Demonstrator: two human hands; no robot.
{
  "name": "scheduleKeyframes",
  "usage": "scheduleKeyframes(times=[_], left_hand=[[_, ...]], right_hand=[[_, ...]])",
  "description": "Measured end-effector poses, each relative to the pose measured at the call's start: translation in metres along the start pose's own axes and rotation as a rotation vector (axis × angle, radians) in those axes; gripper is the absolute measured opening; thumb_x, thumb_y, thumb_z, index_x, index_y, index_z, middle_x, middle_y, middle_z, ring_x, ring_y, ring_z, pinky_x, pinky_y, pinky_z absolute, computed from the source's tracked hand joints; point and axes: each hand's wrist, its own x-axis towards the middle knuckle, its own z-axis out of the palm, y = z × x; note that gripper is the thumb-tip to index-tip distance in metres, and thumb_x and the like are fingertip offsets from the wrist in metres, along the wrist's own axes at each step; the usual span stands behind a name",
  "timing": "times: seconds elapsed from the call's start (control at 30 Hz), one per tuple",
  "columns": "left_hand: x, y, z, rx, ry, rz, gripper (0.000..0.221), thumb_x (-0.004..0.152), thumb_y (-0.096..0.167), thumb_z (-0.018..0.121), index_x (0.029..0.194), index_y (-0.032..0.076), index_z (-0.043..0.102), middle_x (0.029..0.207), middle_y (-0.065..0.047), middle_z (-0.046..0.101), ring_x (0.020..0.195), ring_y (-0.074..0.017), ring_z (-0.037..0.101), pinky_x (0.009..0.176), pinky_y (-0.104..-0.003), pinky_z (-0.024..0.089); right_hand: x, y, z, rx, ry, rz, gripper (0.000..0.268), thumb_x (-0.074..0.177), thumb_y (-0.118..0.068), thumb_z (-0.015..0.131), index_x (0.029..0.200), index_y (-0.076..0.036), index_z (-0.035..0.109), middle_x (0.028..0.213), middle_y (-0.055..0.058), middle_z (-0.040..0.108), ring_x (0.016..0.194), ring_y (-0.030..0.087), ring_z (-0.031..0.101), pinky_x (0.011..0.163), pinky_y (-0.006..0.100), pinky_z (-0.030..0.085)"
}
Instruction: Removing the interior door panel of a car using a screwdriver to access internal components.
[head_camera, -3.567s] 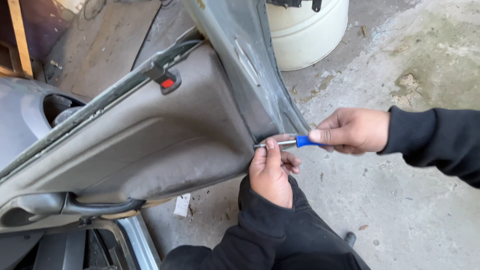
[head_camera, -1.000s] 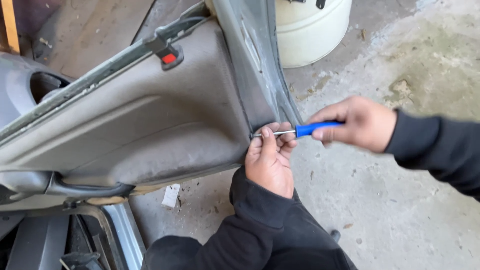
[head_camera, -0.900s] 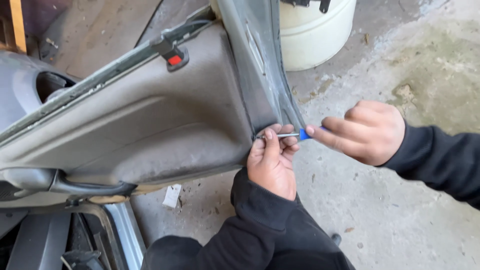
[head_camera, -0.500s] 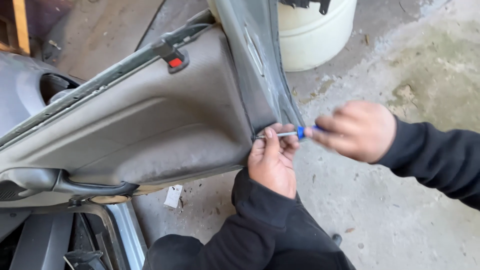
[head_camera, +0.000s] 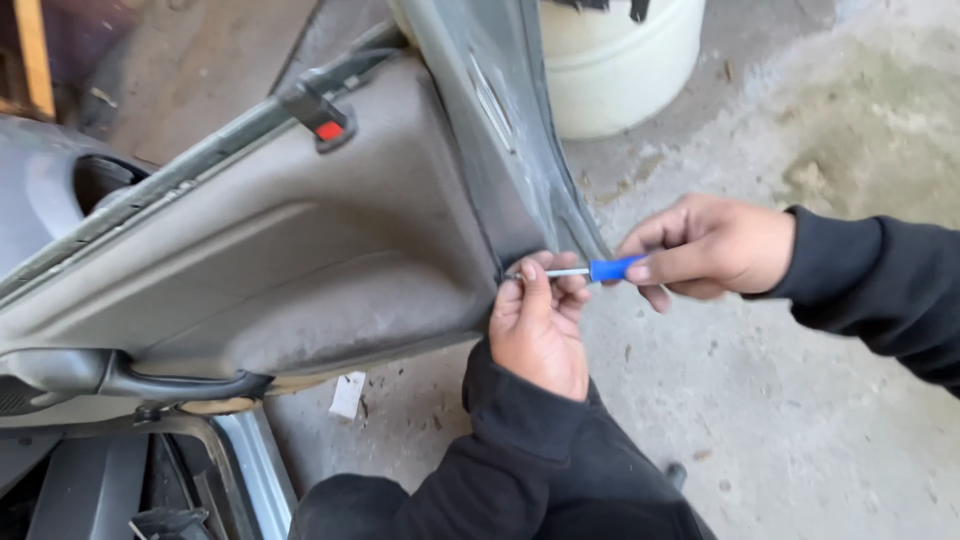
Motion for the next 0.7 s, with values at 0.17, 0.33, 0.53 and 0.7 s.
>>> scheduleKeyframes(times=[0.17,0.33,0.53,0.7], left_hand=[[0.002,0.000,0.001,0.029,-0.058,0.027,0.023,0.110,0.010,0.062,0.124,-0.008,0.062,0.115,-0.020,0.069,0.087,-0.0212,0.066,0.085,-0.034,0.059],[0.005,-0.002,0.001,0.000,-0.019,0.035,0.016,0.109,0.007,0.066,0.117,-0.006,0.066,0.110,-0.021,0.071,0.083,-0.0202,0.066,0.082,-0.031,0.059],[0.003,0.002,0.005,-0.005,-0.007,0.031,0.021,0.108,0.007,0.066,0.121,-0.009,0.065,0.112,-0.021,0.071,0.085,-0.0199,0.068,0.081,-0.031,0.060],[-0.002,-0.004,-0.005,0.023,0.016,0.005,0.023,0.108,0.009,0.065,0.124,-0.008,0.064,0.112,-0.022,0.071,0.085,-0.0200,0.066,0.083,-0.033,0.059]], right_hand=[[-0.012,-0.005,0.017,-2.043,0.435,-1.419,0.030,0.095,-0.011,0.073,0.125,-0.011,0.074,0.116,0.005,0.073,0.074,0.020,0.059,0.063,0.034,0.050],[0.004,0.004,0.001,-0.461,0.220,-0.278,0.012,0.086,-0.002,0.085,0.097,0.002,0.085,0.068,0.008,0.076,0.049,0.012,0.053,0.046,0.028,0.041],[-0.009,0.002,0.024,-1.739,0.474,-1.040,0.026,0.088,-0.021,0.081,0.112,-0.010,0.079,0.095,0.003,0.071,0.064,0.025,0.062,0.056,0.038,0.052],[-0.006,-0.002,0.002,-0.035,0.014,-0.001,0.032,0.105,-0.007,0.060,0.124,0.013,0.077,0.073,0.021,0.071,0.035,0.014,0.034,0.031,0.032,0.021]])
